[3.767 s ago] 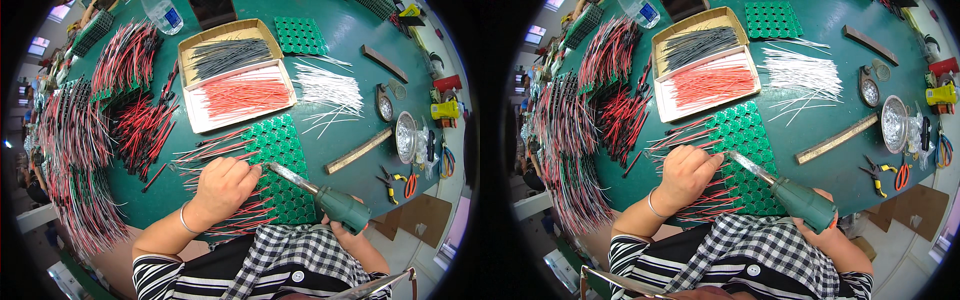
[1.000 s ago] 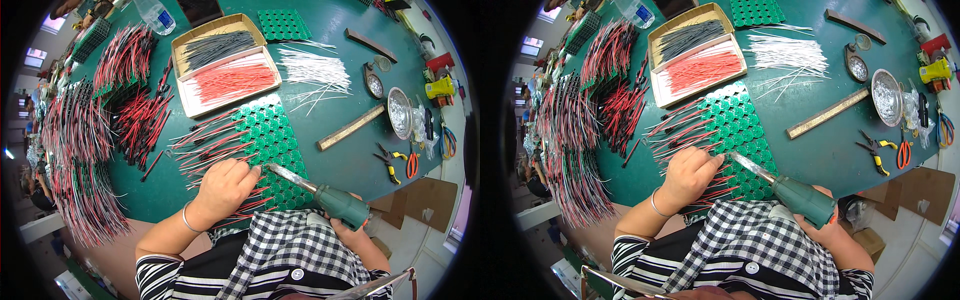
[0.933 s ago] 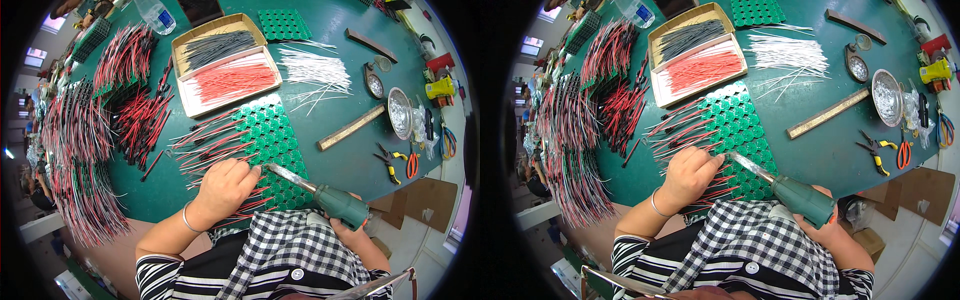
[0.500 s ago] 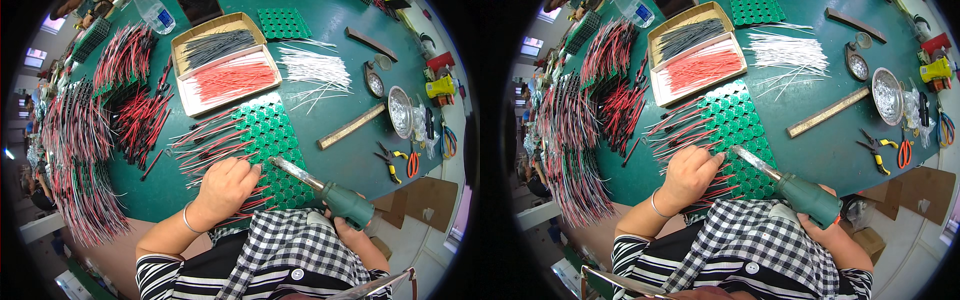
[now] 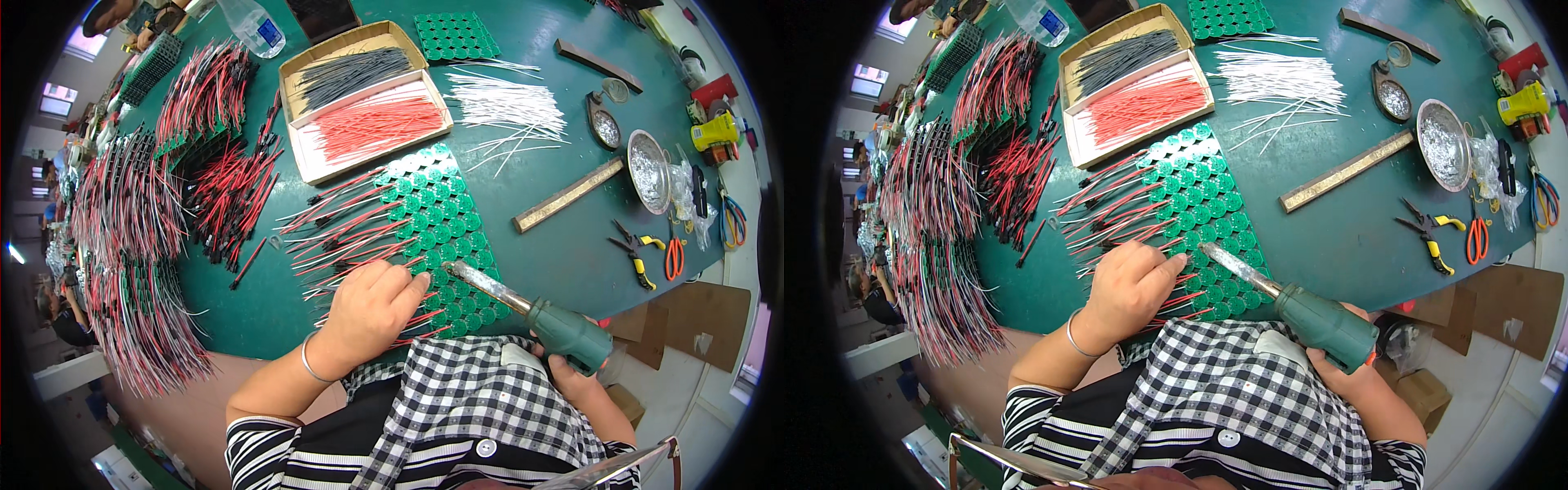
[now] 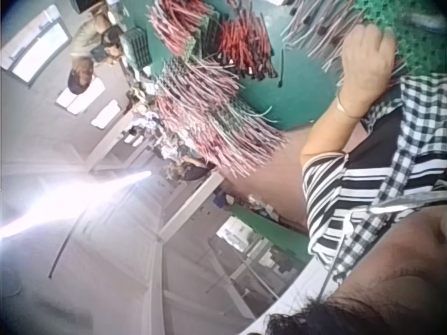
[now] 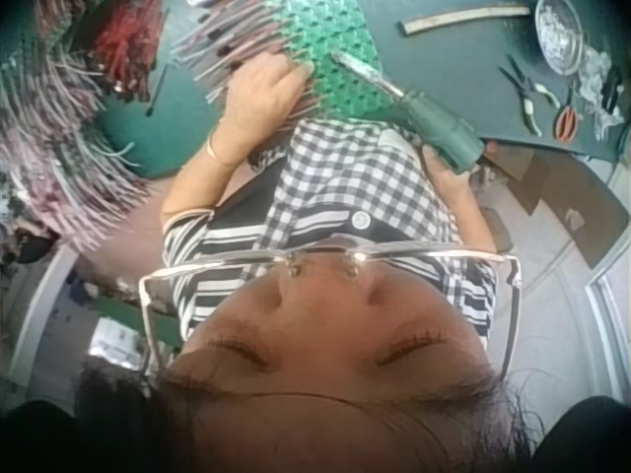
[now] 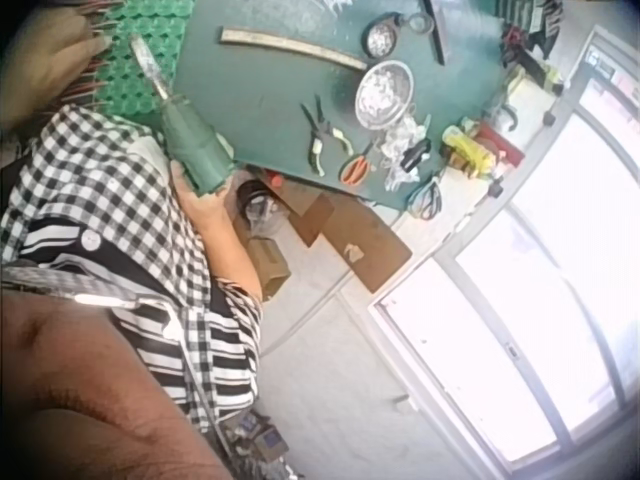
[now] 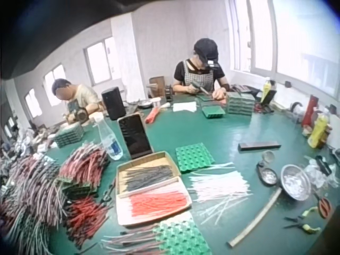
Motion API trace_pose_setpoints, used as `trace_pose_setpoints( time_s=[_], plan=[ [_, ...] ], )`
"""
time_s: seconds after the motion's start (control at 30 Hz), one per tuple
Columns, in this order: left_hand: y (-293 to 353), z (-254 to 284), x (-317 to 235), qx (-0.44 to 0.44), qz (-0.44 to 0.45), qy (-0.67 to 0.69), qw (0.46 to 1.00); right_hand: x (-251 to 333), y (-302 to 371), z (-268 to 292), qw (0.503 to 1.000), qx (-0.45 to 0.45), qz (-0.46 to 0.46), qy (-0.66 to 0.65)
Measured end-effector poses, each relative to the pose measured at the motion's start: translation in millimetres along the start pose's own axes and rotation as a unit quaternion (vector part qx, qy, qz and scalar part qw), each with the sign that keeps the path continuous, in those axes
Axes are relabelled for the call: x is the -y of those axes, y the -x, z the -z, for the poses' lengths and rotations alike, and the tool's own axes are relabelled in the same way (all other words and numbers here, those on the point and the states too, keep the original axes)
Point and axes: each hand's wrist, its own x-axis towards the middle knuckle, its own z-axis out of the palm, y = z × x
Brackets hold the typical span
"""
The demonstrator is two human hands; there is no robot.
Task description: The person secures wires to circuit boards using a hot glue gun.
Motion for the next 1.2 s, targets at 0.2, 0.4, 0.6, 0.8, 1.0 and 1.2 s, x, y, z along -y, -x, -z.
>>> trace_pose_setpoints(
  time_s=[0.2, 0.4, 0.6, 0.8, 1.0, 1.2],
  plan=[
    [3.1, -3.6, -2.5, 0.008, -0.004, -0.011, 1.0, -8.6, -0.8, -0.9, 0.996, -0.005, 0.058, 0.073],
    [2.2, -2.8, -3.3, 0.002, 0.005, 0.001, 1.0, -9.6, 2.4, -2.2, 0.998, -0.009, 0.003, 0.065],
    [1.8, -2.4, -4.3, 0.005, 0.009, -0.005, 1.0, -5.9, -1.7, -2.2, 0.996, 0.003, 0.046, 0.081],
    [0.7, -0.8, -3.3, 0.009, -0.001, -0.006, 1.0, -5.0, -1.5, -1.9, 0.995, 0.003, 0.049, 0.089],
    [2.2, -3.9, -2.1, 0.005, -0.013, -0.022, 1.0, -6.1, -3.9, -1.2, 0.993, 0.001, 0.076, 0.087],
    [1.4, -2.2, -3.9, 0.008, -0.01, -0.026, 1.0, -13.6, 2.0, -6.7, 0.999, -0.033, 0.017, -0.038]
  ],
)
